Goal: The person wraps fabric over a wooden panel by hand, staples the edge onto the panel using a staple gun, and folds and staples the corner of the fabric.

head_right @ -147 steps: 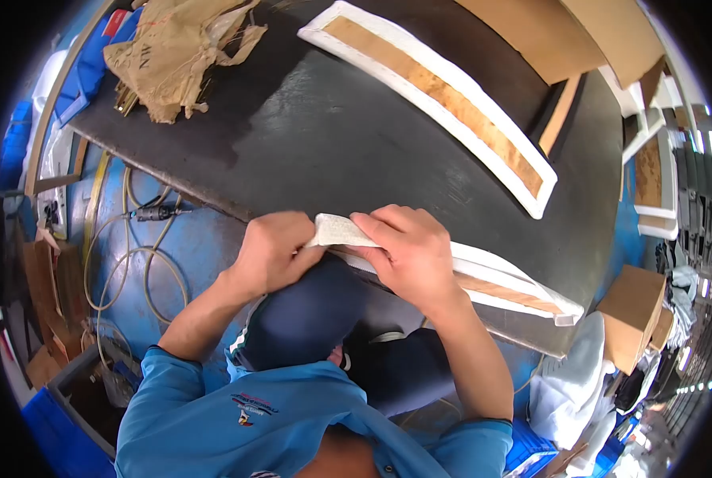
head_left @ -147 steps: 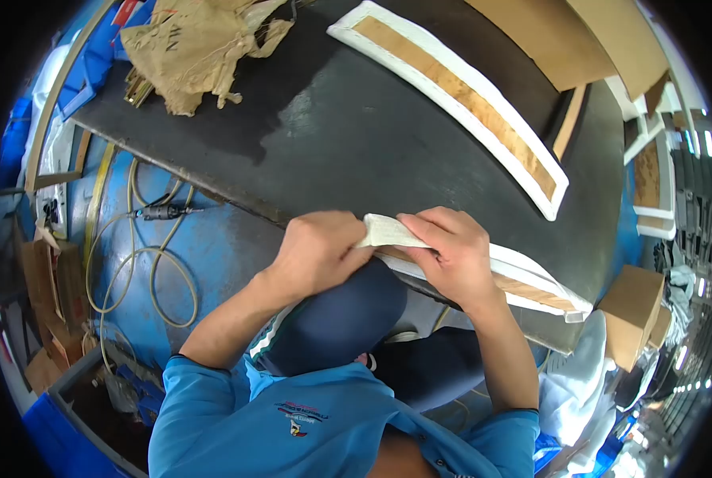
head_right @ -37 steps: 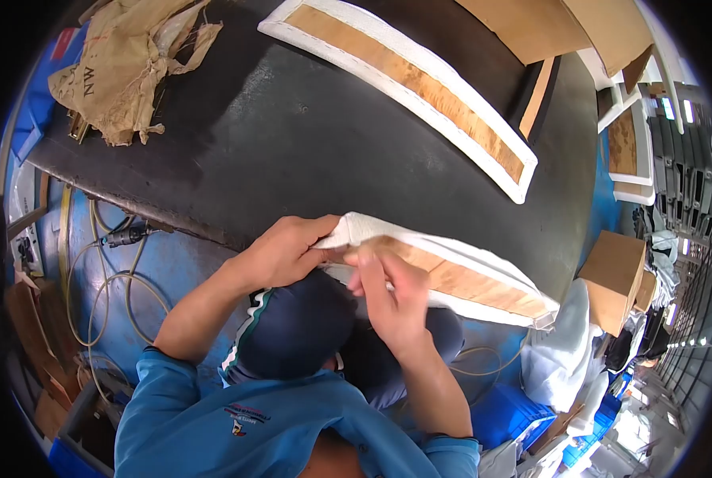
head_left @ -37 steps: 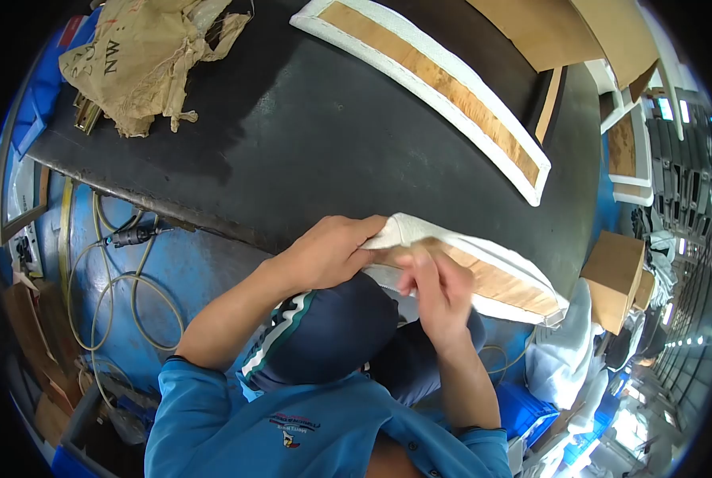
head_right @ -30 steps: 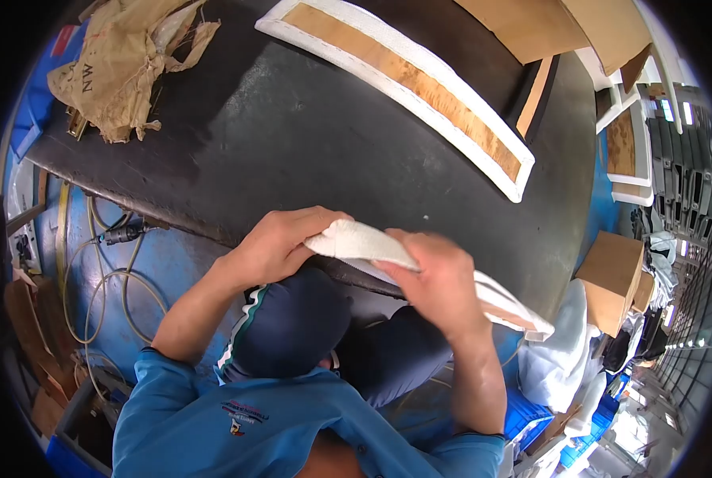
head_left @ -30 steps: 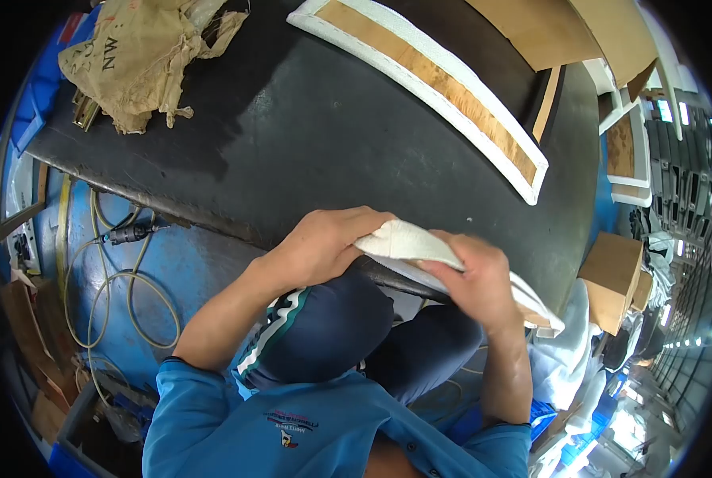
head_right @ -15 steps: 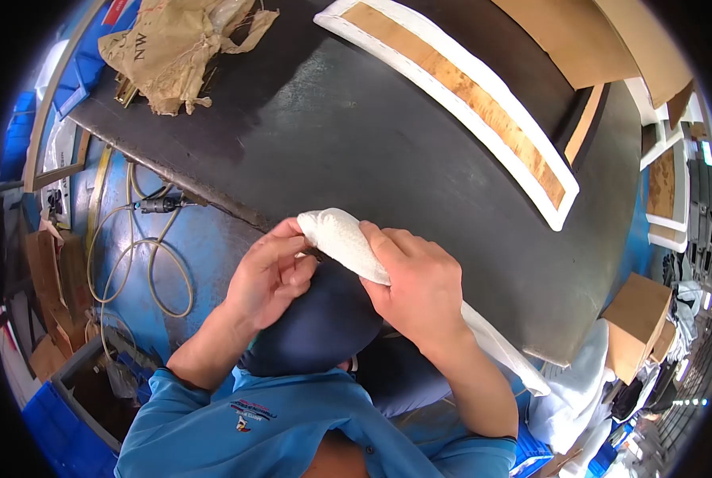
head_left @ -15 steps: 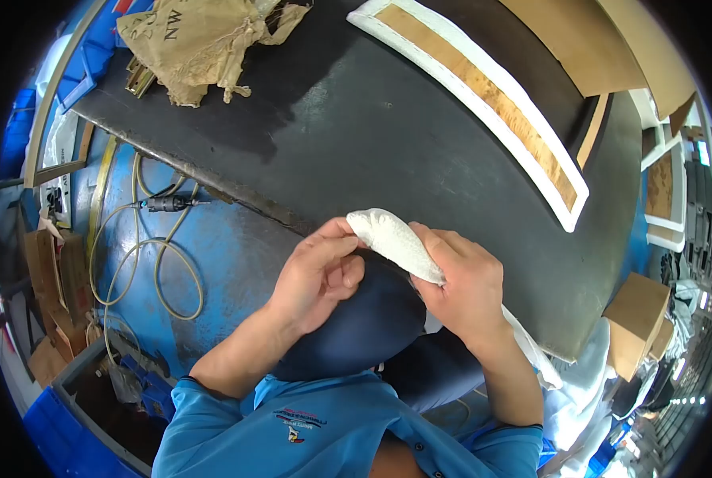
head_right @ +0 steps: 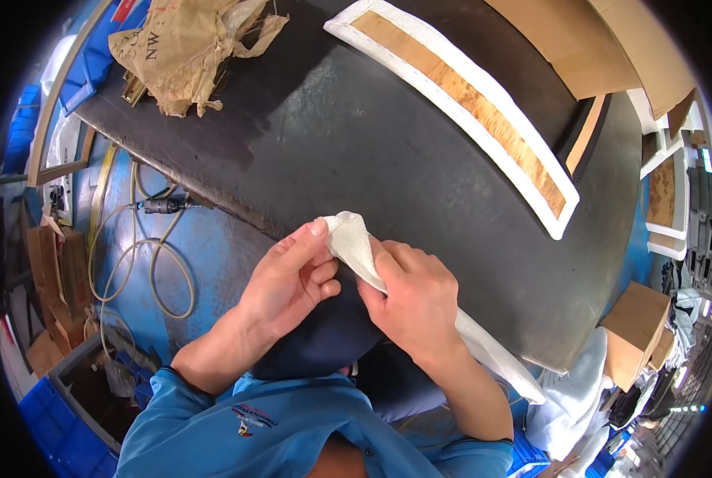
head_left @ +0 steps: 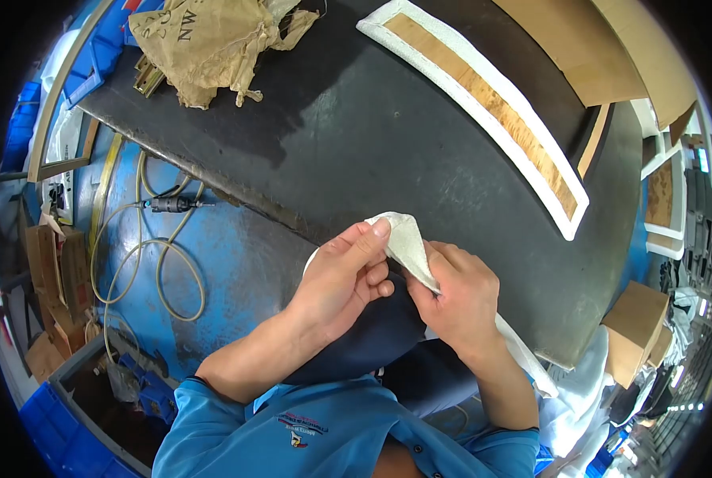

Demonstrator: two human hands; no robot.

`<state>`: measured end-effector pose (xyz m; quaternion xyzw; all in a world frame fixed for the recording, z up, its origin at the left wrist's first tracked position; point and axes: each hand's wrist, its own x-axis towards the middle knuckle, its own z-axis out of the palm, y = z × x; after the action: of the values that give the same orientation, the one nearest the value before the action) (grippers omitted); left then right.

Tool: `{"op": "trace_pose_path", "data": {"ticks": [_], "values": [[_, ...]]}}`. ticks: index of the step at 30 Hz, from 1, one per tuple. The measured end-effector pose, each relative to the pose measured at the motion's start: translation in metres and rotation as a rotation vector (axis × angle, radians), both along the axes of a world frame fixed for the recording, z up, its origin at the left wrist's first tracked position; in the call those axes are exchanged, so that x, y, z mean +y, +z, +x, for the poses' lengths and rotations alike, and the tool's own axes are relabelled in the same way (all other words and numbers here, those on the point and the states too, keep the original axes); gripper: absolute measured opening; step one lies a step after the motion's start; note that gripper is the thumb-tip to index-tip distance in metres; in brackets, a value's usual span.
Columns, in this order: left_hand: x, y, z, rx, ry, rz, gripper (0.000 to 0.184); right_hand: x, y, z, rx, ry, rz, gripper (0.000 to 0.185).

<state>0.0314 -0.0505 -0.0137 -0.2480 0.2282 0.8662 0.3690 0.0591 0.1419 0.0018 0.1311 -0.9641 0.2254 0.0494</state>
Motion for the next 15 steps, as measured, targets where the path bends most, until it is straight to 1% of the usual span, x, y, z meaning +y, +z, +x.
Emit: {"op": "trace_pose_path", "data": {"ticks": [2,4,5,7,8,10,11,12,14,15], "values": [[0.0,-0.007,0.003,0.007,-0.012,-0.026,0.019,0.004,0.002,-0.002,0.026,0.016,-0.005,0.041],[-0.003,-0.016,0.011,-0.058,0.123,0.158,0.022,0.012,0.004,-0.009,0.053,0.003,-0.06,0.041],[-0.006,-0.017,0.011,-0.058,0.119,0.158,0.022,0.012,0.002,-0.013,0.054,-0.002,-0.06,0.041],[-0.012,-0.02,0.015,-0.034,0.062,0.276,0.014,0.014,-0.003,-0.014,0.036,0.041,-0.128,0.041],[-0.009,-0.018,0.016,-0.045,0.062,0.278,0.014,0.015,-0.006,-0.012,0.025,0.039,-0.126,0.041],[-0.004,-0.009,0.01,-0.044,0.1,0.156,0.017,0.014,-0.009,-0.018,-0.02,0.035,-0.248,0.04],[-0.003,-0.011,0.01,-0.034,0.121,0.144,0.02,0.011,-0.006,-0.017,-0.044,0.027,-0.281,0.034],[-0.005,-0.009,0.009,-0.026,0.137,0.139,0.02,0.008,-0.003,-0.019,-0.039,0.044,-0.286,0.034],[-0.01,-0.004,0.009,-0.058,0.065,0.13,0.02,0.003,0.002,-0.019,-0.176,0.004,-0.332,0.029],[-0.01,-0.003,0.01,-0.062,0.063,0.122,0.02,0.001,0.004,-0.022,-0.17,0.012,-0.309,0.026]]}}
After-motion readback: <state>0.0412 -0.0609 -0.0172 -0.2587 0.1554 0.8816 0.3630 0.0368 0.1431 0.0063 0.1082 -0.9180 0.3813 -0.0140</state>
